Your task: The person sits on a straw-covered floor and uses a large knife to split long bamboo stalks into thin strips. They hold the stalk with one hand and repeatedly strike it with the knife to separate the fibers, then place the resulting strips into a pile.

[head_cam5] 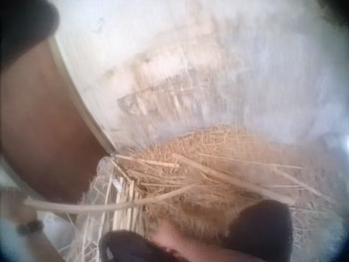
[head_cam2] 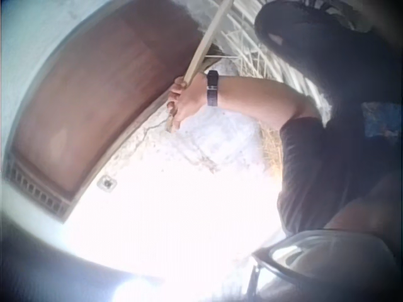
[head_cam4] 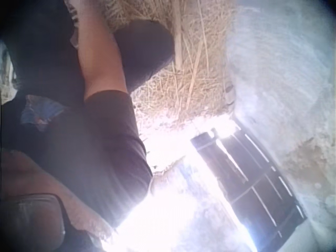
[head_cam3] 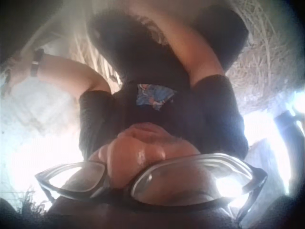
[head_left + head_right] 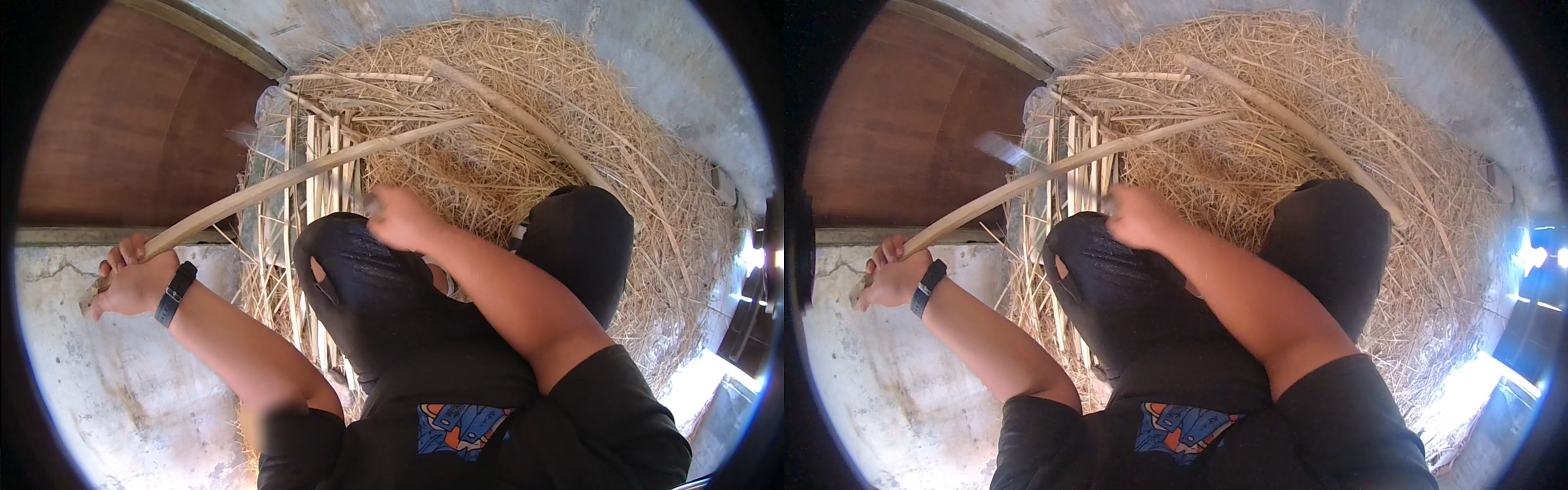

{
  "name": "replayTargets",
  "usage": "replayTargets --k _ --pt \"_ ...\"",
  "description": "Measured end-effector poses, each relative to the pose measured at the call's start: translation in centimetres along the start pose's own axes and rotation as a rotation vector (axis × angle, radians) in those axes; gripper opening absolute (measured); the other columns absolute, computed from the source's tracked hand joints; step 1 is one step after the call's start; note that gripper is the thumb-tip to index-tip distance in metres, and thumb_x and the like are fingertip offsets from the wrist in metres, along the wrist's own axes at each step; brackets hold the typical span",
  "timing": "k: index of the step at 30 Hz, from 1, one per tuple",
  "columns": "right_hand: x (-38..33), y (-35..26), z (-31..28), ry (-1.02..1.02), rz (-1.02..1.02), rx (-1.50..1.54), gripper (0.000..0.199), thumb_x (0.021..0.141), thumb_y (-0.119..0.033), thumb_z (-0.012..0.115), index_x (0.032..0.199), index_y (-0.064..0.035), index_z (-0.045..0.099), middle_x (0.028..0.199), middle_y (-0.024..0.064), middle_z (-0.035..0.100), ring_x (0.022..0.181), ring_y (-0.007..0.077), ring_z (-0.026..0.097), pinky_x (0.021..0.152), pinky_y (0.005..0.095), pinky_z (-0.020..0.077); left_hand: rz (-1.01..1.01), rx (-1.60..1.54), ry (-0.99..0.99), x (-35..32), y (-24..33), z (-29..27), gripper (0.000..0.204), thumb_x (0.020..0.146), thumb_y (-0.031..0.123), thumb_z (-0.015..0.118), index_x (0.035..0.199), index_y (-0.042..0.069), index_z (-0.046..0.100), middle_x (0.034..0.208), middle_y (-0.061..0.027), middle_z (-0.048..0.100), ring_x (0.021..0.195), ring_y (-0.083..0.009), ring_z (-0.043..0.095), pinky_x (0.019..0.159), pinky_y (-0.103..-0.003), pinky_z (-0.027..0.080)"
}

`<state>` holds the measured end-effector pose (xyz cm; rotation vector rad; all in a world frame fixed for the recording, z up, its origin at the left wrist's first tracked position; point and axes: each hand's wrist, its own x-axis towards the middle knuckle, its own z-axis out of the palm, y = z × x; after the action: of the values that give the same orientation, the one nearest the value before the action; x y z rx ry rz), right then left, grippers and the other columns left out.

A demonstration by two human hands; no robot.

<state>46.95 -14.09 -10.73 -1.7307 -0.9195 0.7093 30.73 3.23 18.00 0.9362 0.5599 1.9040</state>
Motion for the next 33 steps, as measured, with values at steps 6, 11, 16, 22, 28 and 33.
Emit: replayTargets --k 6,11,16,22,28,33 --pt "1.0 1.2 -4.7 -0.007 0.401 0.080 0.029 0.078 -0.011 0.066 0.103 0.0007 0.060 0.093 0.0172 0.068 0.078 0.0318 0.068 0.074 0.0415 0.0536 -0.005 -0.020 -0.013 0.1 -0.7 -1.0 0.068 0.087 0.081 0.024 0.078 0.015 0.038 0.061 0.0005 0.031 0.047 -0.0149 0.024 0.044 -0.028 0.025" --pt "-1.0 -0.8 -3.9 0.005 0.023 -0.088 0.029 0.078 -0.012 0.067 0.102 0.0016 0.059 0.082 0.0166 0.066 0.071 0.0294 0.067 0.066 0.0396 0.0536 0.006 -0.130 -0.178 -0.5 1.5 -1.1 0.070 0.084 0.084 0.029 0.078 0.015 0.040 0.059 0.0011 0.030 0.045 -0.0143 0.026 0.044 -0.028 0.025" --pt "1.1 3.4 -7.5 -0.022 0.594 0.099 0.033 0.078 -0.014 0.065 0.107 0.0018 0.059 0.080 0.0217 0.066 0.080 0.0338 0.068 0.073 0.0452 0.0537 0.023 -0.104 -0.193 -1.7 1.6 -0.4 0.073 0.078 0.088 0.036 0.075 0.015 0.041 0.059 0.0015 0.032 0.046 -0.0141 0.027 0.044 -0.028 0.024" --pt "-0.5 0.8 -3.0 0.069 0.024 -0.041 0.038 0.080 -0.014 0.066 0.113 0.0023 0.056 0.082 0.0189 0.067 0.068 0.0313 0.067 0.061 0.0404 0.0532 -0.017 -0.176 -0.215 0.0 1.2 -2.3 0.074 0.078 0.088 0.037 0.075 0.015 0.042 0.059 0.0017 0.033 0.048 -0.0140 0.026 0.045 -0.028 0.024" --pt "0.6 6.3 -4.6 0.142 0.360 -0.135 0.041 0.075 -0.015 0.069 0.112 0.0007 0.060 0.093 0.0242 0.067 0.091 0.0373 0.067 0.082 0.0444 0.0532 -0.024 -0.115 -0.193 -1.2 1.5 -2.9 0.074 0.080 0.087 0.032 0.072 0.014 0.043 0.057 0.0013 0.033 0.047 -0.0146 0.028 0.045 -0.028 0.025" --pt "-0.4 1.6 -4.8 0.056 0.440 0.098 0.037 0.076 -0.014 0.068 0.110 -0.0004 0.061 0.090 0.0226 0.067 0.089 0.0347 0.068 0.080 0.0437 0.0539 -0.021 -0.145 -0.159 -0.6 1.3 -4.9 0.073 0.079 0.086 0.036 0.071 0.014 0.045 0.057 0.0008 0.034 0.047 -0.0149 0.029 0.046 -0.028 0.026"
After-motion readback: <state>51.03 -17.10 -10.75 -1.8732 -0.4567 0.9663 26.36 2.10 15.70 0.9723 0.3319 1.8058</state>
